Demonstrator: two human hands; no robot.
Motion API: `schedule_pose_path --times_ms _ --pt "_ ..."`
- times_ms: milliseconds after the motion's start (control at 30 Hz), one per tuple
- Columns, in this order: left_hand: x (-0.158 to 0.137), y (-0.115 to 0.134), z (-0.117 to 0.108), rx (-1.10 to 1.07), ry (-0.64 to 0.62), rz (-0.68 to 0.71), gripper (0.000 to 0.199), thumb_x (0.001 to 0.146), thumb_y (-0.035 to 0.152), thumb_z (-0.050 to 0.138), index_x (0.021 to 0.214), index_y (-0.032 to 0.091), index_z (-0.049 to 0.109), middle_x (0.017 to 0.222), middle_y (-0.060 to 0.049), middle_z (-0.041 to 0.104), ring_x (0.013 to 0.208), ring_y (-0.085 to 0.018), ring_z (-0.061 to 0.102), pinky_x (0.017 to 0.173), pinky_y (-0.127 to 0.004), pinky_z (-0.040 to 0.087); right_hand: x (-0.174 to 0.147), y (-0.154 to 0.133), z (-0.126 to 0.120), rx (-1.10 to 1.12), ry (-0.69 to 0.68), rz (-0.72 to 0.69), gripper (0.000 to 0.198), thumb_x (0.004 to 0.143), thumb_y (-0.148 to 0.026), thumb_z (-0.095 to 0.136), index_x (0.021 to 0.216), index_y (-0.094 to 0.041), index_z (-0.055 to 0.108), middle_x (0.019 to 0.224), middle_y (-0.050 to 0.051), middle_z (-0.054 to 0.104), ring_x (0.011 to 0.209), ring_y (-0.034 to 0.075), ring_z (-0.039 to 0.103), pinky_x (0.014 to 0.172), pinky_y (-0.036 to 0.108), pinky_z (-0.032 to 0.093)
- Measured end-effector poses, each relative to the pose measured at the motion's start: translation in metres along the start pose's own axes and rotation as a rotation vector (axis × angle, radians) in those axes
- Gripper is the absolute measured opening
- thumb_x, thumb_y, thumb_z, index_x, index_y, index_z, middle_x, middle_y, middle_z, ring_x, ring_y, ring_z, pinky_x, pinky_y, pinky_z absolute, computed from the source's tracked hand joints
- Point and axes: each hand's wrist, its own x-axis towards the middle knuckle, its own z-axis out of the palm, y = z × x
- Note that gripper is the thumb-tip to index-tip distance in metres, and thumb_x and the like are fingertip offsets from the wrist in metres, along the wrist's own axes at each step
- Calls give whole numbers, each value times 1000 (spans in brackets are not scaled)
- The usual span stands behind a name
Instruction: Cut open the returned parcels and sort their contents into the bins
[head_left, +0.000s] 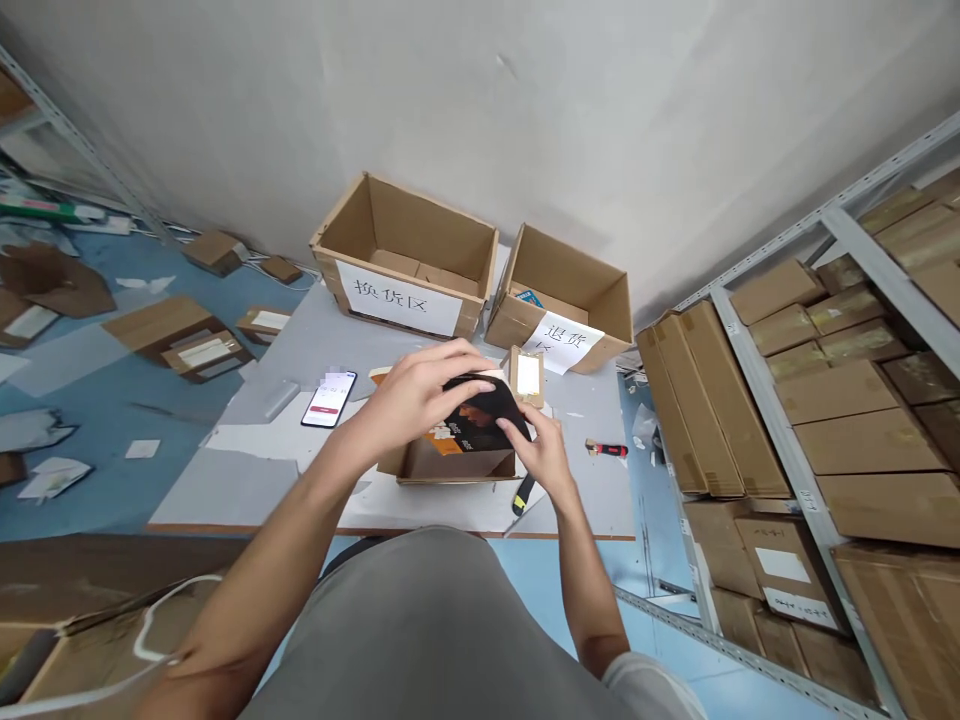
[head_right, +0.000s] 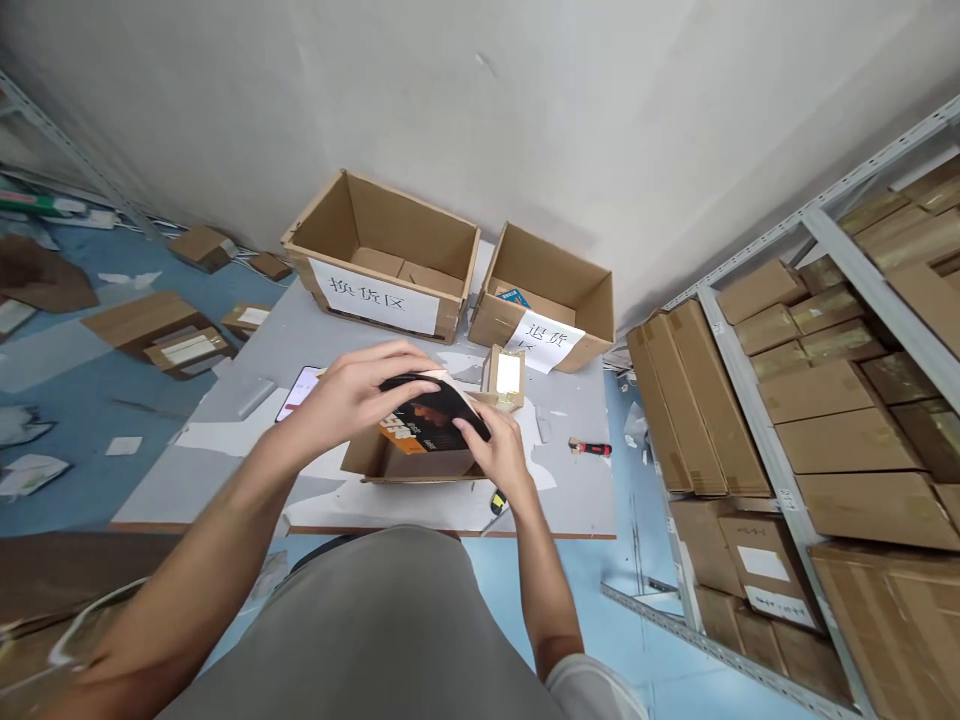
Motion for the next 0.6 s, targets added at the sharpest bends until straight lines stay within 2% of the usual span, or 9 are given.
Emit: schedule_pose_path --times_ms 33,100,167,233,267,333,433,533,600 --pt "4 0 1 40 31 11 36 122 49 56 131 32 86 128 -7 84 124 -30 79 120 -51 62 1 -2 8 39 36 11 37 105 -60 78 123 -30 91 122 7 92 114 35 86 109 49 70" --pt "5 -7 3 123 188 -28 40 119 53 62 151 33 78 146 -8 80 145 -34 72 136 -60 50 5 -3 21 137 127 40 38 106 -61 76 114 -27 90 114 7 92 108 33 86 103 47 71" --pt "-6 -20 7 126 387 -161 66 113 61 73 170 32 63 169 -12 68 166 -37 57 144 -64 40 7 0 28 238 226 71 43 103 -64 79 114 -23 88 116 8 91 110 32 85 105 46 71" --pt "-28 -38 13 -23 475 -351 93 103 74 82 179 28 53 181 -16 57 175 -40 47 146 -64 37 9 3 32 350 297 112 49 98 -67 83 114 -21 87 119 10 91 111 32 85 107 47 70" --pt "-40 -46 17 -159 446 -450 102 97 82 83 178 26 55 181 -18 58 173 -42 50 145 -65 39 9 4 33 410 315 138 52 96 -69 86 115 -21 87 119 10 91 109 31 85 106 47 71" --pt "-65 -60 25 -463 282 -649 117 82 93 89 169 19 64 173 -24 65 167 -47 57 140 -65 48 10 6 35 517 329 193 57 91 -72 91 116 -21 87 119 10 92 106 29 86 103 45 72" --pt "-88 -67 35 -769 146 -856 117 63 95 100 146 14 82 151 -25 80 152 -50 71 131 -62 59 10 12 40 585 324 244 61 87 -73 95 117 -21 87 119 9 92 106 29 86 102 44 72" --pt "-93 -63 42 -886 141 -915 101 54 86 108 125 16 90 129 -20 89 137 -48 81 122 -60 66 12 22 46 544 323 263 59 86 -73 94 112 -21 86 118 10 92 109 30 85 105 46 71" --pt "-92 -62 47 -898 161 -918 95 53 81 111 120 16 91 123 -18 91 128 -46 84 117 -59 70 15 29 48 497 302 276 60 88 -75 91 113 -20 84 120 11 92 113 32 86 110 50 70"
